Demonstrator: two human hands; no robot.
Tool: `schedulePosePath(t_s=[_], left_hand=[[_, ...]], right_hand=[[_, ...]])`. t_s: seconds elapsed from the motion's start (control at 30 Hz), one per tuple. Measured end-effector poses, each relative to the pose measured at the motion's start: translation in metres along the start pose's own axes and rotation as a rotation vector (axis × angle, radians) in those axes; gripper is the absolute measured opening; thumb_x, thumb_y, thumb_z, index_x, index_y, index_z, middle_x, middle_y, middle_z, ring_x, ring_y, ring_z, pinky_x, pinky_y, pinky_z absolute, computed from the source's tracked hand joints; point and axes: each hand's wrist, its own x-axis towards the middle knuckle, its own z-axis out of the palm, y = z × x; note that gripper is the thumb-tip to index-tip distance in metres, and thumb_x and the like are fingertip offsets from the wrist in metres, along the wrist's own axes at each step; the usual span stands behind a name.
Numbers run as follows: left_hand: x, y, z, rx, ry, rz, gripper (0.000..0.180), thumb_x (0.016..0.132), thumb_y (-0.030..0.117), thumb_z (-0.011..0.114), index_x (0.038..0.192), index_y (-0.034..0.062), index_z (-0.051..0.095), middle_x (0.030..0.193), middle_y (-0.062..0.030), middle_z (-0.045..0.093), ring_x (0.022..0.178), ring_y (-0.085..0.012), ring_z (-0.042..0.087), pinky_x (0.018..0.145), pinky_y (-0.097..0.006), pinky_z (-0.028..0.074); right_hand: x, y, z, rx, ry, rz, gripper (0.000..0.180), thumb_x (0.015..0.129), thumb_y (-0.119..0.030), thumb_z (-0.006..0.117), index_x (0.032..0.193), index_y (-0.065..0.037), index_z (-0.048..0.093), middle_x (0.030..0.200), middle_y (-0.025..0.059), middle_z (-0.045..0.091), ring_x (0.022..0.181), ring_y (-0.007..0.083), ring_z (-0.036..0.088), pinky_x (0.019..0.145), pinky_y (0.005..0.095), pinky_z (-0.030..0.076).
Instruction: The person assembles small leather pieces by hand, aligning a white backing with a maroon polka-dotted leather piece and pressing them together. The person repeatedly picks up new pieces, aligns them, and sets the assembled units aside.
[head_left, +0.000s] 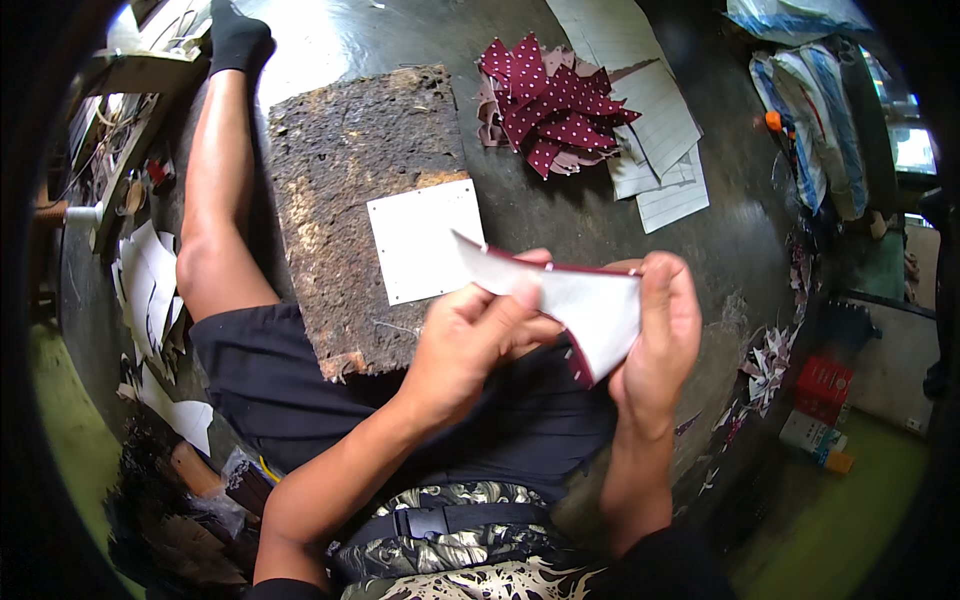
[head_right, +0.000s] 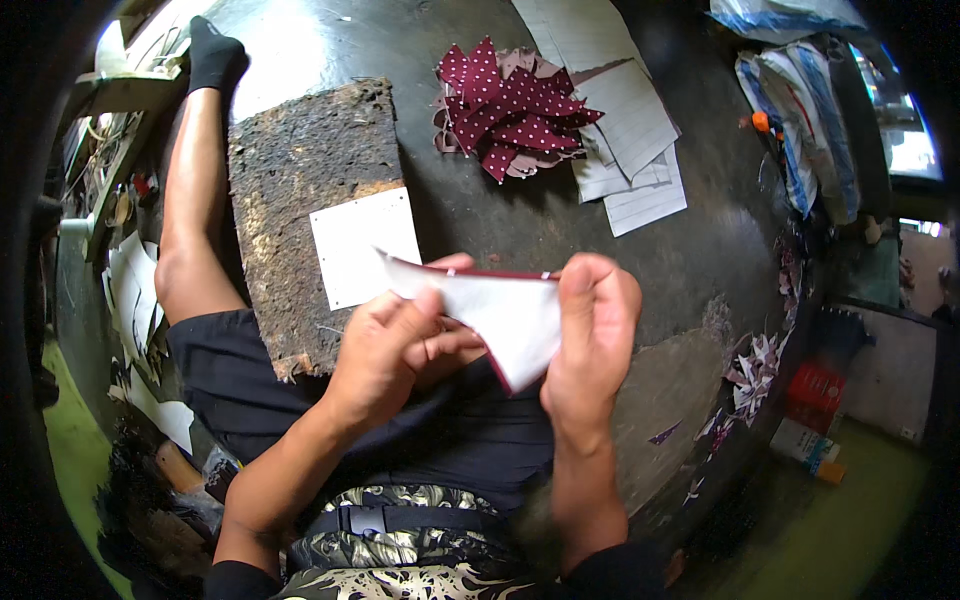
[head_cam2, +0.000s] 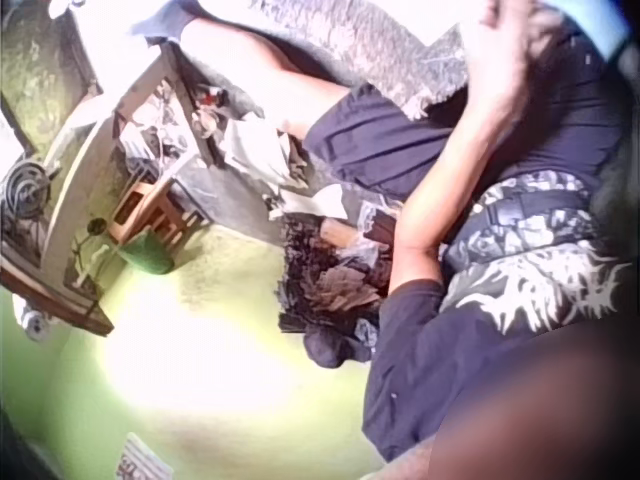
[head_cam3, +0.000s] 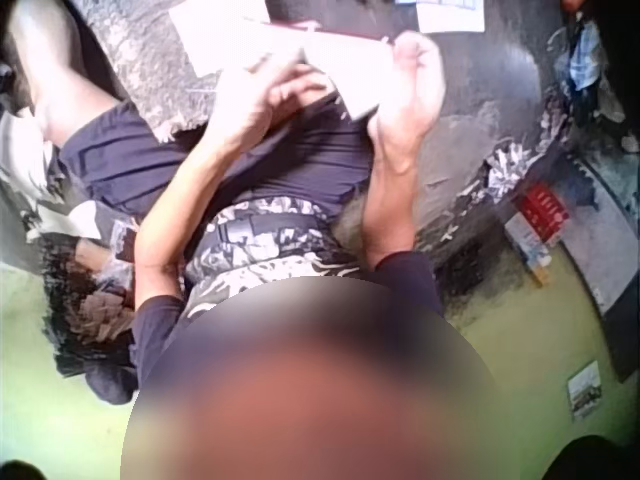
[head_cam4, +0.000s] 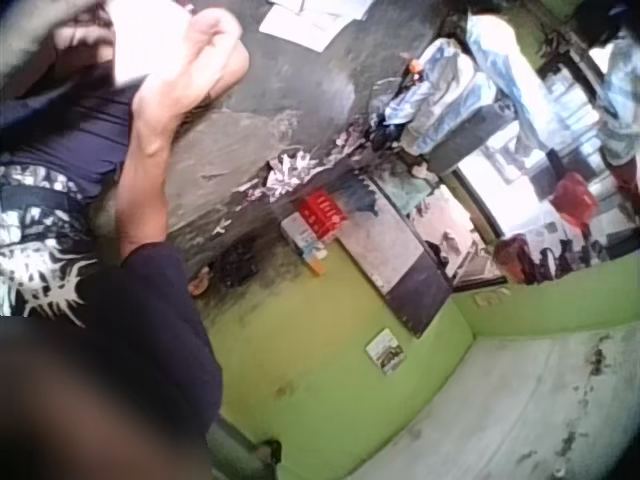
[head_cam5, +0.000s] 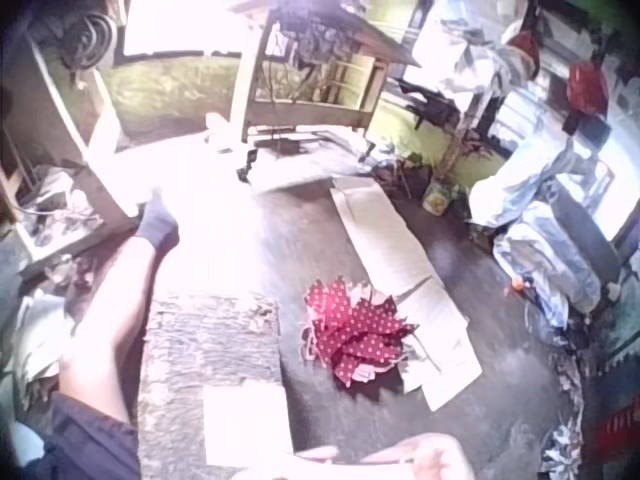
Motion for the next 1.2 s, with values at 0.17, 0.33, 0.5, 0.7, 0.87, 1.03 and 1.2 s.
schedulePosePath(t_s=[0.17,0.33,0.5,0.7,0.87,1.03,1.2], left_hand=[[-0.021,-0.005,-0.022,-0.217,0.136,0.179,0.050,0.121,0.043,0.063,0.147,0.0001,0.069,0.135,-0.0164,0.080,0.116,-0.0235,0.082,0.096,-0.041,0.070],[-0.032,-0.009,-0.040,-0.244,0.119,0.180,0.053,0.124,0.047,0.053,0.145,0.0006,0.067,0.133,-0.0180,0.080,0.116,-0.0249,0.083,0.090,-0.040,0.073],[-0.036,-0.012,-0.048,-0.246,0.132,0.182,0.049,0.123,0.044,0.056,0.142,0.0010,0.068,0.130,-0.0168,0.081,0.113,-0.0249,0.083,0.090,-0.040,0.072],[-0.034,-0.017,-0.049,-0.089,0.191,0.294,0.026,0.111,0.017,0.080,0.131,0.0024,0.073,0.119,-0.0118,0.084,0.104,-0.0198,0.082,0.091,-0.036,0.068],[-0.029,-0.010,-0.050,-0.116,0.213,0.289,0.022,0.109,0.014,0.083,0.126,0.0027,0.075,0.117,-0.0094,0.083,0.102,-0.0167,0.080,0.090,-0.034,0.065],[-0.049,0.006,-0.063,-0.241,0.128,0.236,0.048,0.114,0.019,0.076,0.155,-0.0031,0.061,0.136,-0.0197,0.079,0.128,-0.0304,0.079,0.106,-0.043,0.068],[-0.121,0.032,-0.125,0.109,0.145,0.096,0.034,0.117,0.014,0.069,0.145,-0.0055,0.069,0.131,-0.0203,0.081,0.118,-0.0317,0.083,0.099,-0.043,0.070]], right_hand=[[-0.055,0.002,0.014,0.269,-0.072,0.189,0.027,0.123,-0.030,0.063,0.117,-0.004,0.062,0.101,0.0041,0.075,0.089,0.0064,0.069,0.081,0.0243,0.057],[-0.067,0.007,0.019,0.262,-0.103,0.161,0.025,0.123,-0.028,0.062,0.117,-0.004,0.061,0.099,0.0014,0.072,0.087,0.0045,0.066,0.080,0.0228,0.055],[-0.075,0.012,0.021,0.184,-0.112,0.101,0.023,0.124,-0.027,0.062,0.115,-0.005,0.061,0.098,-0.0033,0.065,0.088,0.0020,0.055,0.082,0.0208,0.049],[-0.080,0.014,0.019,0.197,-0.172,0.089,0.026,0.123,-0.029,0.065,0.119,-0.003,0.062,0.105,-0.0018,0.065,0.095,0.0035,0.056,0.088,0.0217,0.049],[-0.084,0.012,0.021,0.113,-0.312,0.115,0.032,0.113,-0.015,0.080,0.135,0.003,0.067,0.120,0.0053,0.074,0.104,0.0085,0.069,0.090,0.0224,0.055],[0.002,0.004,0.007,-0.089,-0.065,-0.122,0.031,0.112,-0.013,0.080,0.136,0.005,0.072,0.110,0.0060,0.078,0.095,0.0104,0.072,0.084,0.0267,0.060],[0.153,-0.014,-0.008,-0.384,0.293,-0.670,0.033,0.115,-0.017,0.077,0.139,0.006,0.078,0.130,0.0103,0.080,0.113,0.0154,0.074,0.102,0.0309,0.059]])
